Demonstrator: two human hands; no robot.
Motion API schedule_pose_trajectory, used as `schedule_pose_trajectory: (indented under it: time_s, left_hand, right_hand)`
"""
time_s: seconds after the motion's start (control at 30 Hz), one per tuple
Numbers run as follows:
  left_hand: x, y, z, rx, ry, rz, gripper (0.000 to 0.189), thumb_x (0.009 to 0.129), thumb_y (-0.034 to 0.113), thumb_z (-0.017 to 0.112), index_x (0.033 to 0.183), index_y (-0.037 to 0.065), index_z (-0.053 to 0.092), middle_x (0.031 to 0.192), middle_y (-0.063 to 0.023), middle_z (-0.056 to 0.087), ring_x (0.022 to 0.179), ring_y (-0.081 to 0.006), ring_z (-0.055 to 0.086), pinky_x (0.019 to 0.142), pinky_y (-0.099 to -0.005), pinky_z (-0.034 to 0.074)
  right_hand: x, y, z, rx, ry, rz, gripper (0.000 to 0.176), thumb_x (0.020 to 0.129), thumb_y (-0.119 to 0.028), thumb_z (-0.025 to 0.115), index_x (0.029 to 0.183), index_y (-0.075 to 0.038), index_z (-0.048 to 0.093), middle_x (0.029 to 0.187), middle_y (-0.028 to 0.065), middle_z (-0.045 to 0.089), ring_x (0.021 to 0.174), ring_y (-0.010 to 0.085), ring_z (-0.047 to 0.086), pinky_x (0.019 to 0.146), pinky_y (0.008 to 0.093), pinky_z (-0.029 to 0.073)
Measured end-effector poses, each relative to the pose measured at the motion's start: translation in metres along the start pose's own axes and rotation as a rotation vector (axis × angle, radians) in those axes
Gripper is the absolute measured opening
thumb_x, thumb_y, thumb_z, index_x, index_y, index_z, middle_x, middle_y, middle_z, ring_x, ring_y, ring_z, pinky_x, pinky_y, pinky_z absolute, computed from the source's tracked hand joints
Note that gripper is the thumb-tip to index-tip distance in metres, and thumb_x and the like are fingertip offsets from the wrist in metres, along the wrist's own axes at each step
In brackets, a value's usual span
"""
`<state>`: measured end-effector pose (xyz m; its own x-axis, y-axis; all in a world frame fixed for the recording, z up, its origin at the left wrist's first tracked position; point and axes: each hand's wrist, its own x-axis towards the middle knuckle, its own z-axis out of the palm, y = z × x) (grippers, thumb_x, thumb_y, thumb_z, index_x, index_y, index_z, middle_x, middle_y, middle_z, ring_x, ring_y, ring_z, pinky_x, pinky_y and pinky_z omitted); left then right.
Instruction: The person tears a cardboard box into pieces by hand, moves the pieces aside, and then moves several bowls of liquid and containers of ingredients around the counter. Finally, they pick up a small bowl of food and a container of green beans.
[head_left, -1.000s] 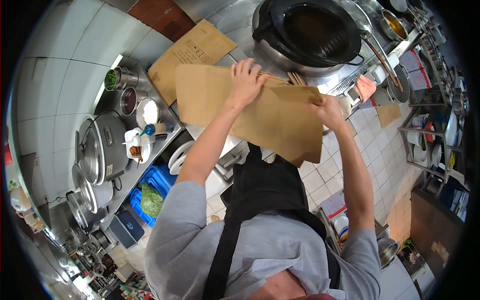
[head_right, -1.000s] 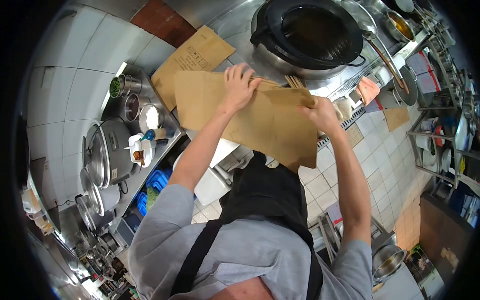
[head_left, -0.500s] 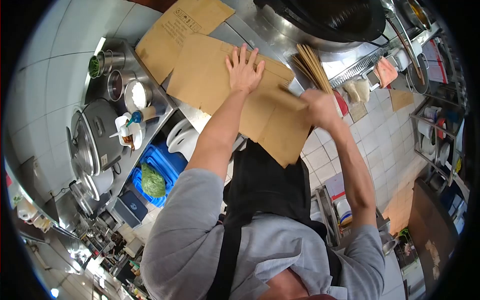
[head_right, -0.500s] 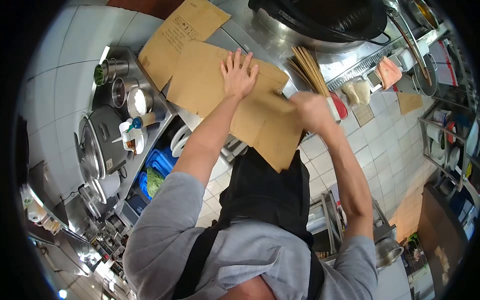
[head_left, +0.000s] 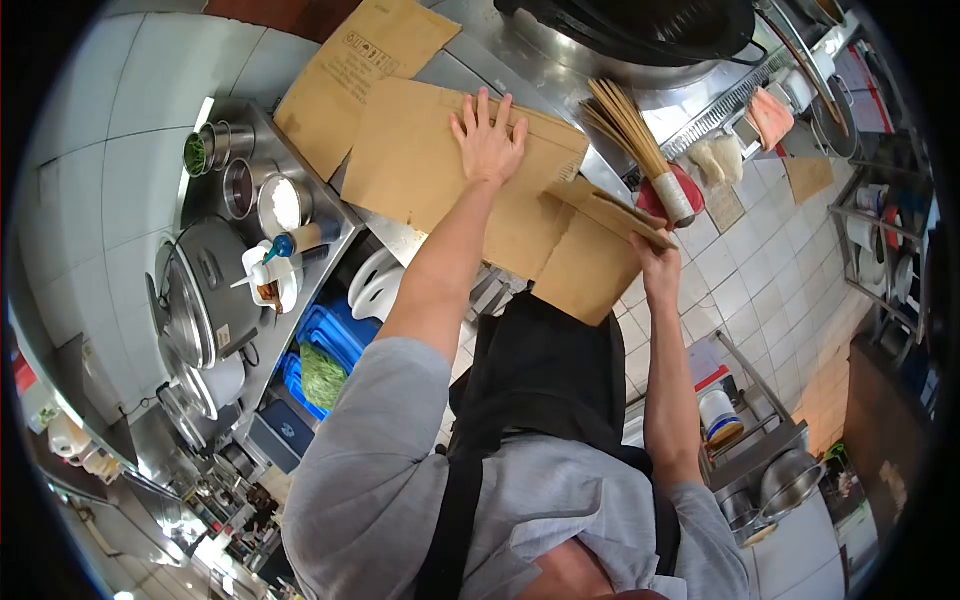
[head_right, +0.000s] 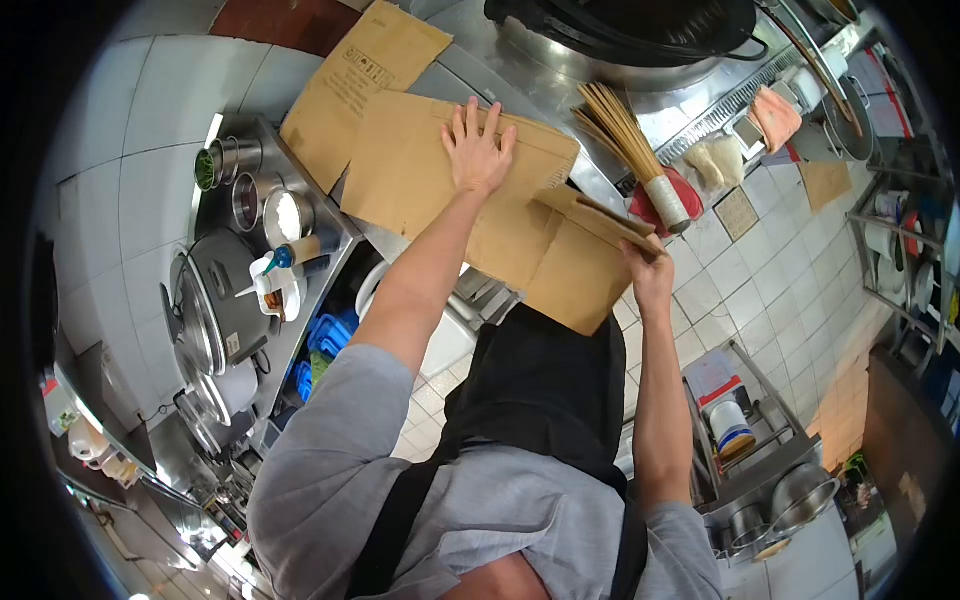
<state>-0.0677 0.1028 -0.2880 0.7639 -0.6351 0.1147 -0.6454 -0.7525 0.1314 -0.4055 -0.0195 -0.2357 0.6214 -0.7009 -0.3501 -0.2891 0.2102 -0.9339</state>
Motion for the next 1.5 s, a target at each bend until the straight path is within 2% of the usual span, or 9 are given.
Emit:
schedule_pose_trajectory:
  time_s: [0.33,0.43,0.63,0.7,0.83,1.0,1.13,1.37,1.5]
  left_hand:
    - [-0.016,0.001,0.005,-0.054,0.042,-0.013,0.066,0.104,0.058,0.038,0.160,0.022,0.039,0.171,-0.0145,0.019,0.156,-0.0392,0.014,0.125,-0.0615,0.006]
    - [-0.016,0.001,-0.004,-0.075,0.003,0.013,0.070,0.103,0.060,0.039,0.160,0.020,0.038,0.171,-0.0155,0.020,0.156,-0.0389,0.017,0.125,-0.0608,0.007]
    - [-0.015,-0.005,0.007,-0.063,0.023,0.016,0.071,0.102,0.062,0.039,0.160,0.022,0.038,0.170,-0.0151,0.022,0.156,-0.0380,0.016,0.125,-0.0607,0.007]
    - [-0.021,-0.006,0.011,-0.045,0.033,-0.030,0.071,0.102,0.062,0.039,0.160,0.022,0.038,0.170,-0.0149,0.021,0.156,-0.0375,0.016,0.125,-0.0606,0.007]
    - [-0.015,-0.008,0.014,-0.085,0.077,-0.066,0.074,0.102,0.063,0.040,0.161,0.018,0.037,0.171,-0.0158,0.019,0.156,-0.0379,0.015,0.124,-0.0616,0.007]
    - [-0.052,-0.003,-0.050,-0.421,0.082,0.028,0.096,0.096,0.062,0.054,0.162,-0.001,0.023,0.171,-0.0233,0.009,0.157,-0.0409,0.009,0.124,-0.0623,0.004]
    - [-0.170,0.043,-0.112,-0.219,-0.458,-0.055,0.104,0.086,0.046,0.072,0.159,-0.007,0.020,0.167,-0.0354,0.004,0.155,-0.0535,-0.001,0.118,-0.0739,0.008]
    - [-0.162,0.061,-0.101,0.047,-0.227,-0.003,0.077,0.083,0.006,0.062,0.151,-0.012,0.030,0.150,-0.0414,0.033,0.137,-0.0588,0.038,0.105,-0.0692,0.041]
    - [-0.122,0.056,-0.316,-0.283,-0.186,-0.094,0.052,0.085,-0.003,0.051,0.137,-0.007,0.047,0.097,-0.0369,0.067,0.096,-0.0503,0.068,0.091,-0.0550,0.053]
  right_hand:
    - [-0.012,0.011,0.046,0.151,-0.149,0.152,0.030,0.091,-0.018,0.075,0.113,0.002,0.071,0.104,0.0092,0.076,0.091,0.0214,0.072,0.081,0.0339,0.056]
    - [-0.029,-0.015,0.053,-0.673,-0.192,-0.360,0.020,0.081,-0.012,0.074,0.099,-0.003,0.071,0.087,0.0093,0.073,0.080,0.0315,0.070,0.071,0.0385,0.056]
    - [-0.109,-0.085,0.060,-0.803,-0.661,-0.869,0.035,0.066,-0.019,0.077,0.094,-0.006,0.061,0.086,0.0121,0.064,0.080,0.0333,0.067,0.063,0.0419,0.052]
    - [-0.140,-0.090,0.010,-0.680,-0.512,-0.747,0.036,0.069,-0.021,0.078,0.099,-0.004,0.066,0.090,0.0124,0.068,0.083,0.0334,0.068,0.069,0.0424,0.053]
    - [-0.267,-0.124,-0.132,-0.317,0.506,-0.080,0.025,0.099,-0.004,0.067,0.122,0.007,0.068,0.121,0.0158,0.071,0.108,0.0233,0.067,0.100,0.0383,0.053]
    - [-0.329,-0.058,-0.132,-0.391,0.549,-0.100,0.026,0.097,-0.005,0.070,0.119,0.008,0.067,0.121,0.0157,0.071,0.105,0.0227,0.068,0.093,0.0365,0.053]
    - [-0.311,0.006,-0.141,-0.497,0.375,0.056,0.022,0.096,-0.008,0.070,0.113,0.007,0.069,0.107,0.0166,0.075,0.098,0.0216,0.070,0.085,0.0362,0.053]
    - [-0.237,0.003,-0.147,-0.557,0.229,-0.125,0.020,0.096,-0.013,0.070,0.107,0.004,0.071,0.098,0.0158,0.076,0.093,0.0221,0.070,0.084,0.0371,0.053]
    - [-0.200,-0.035,-0.155,-0.535,0.144,-0.132,0.022,0.094,-0.013,0.071,0.107,0.005,0.071,0.096,0.0200,0.076,0.092,0.0315,0.074,0.082,0.0389,0.054]
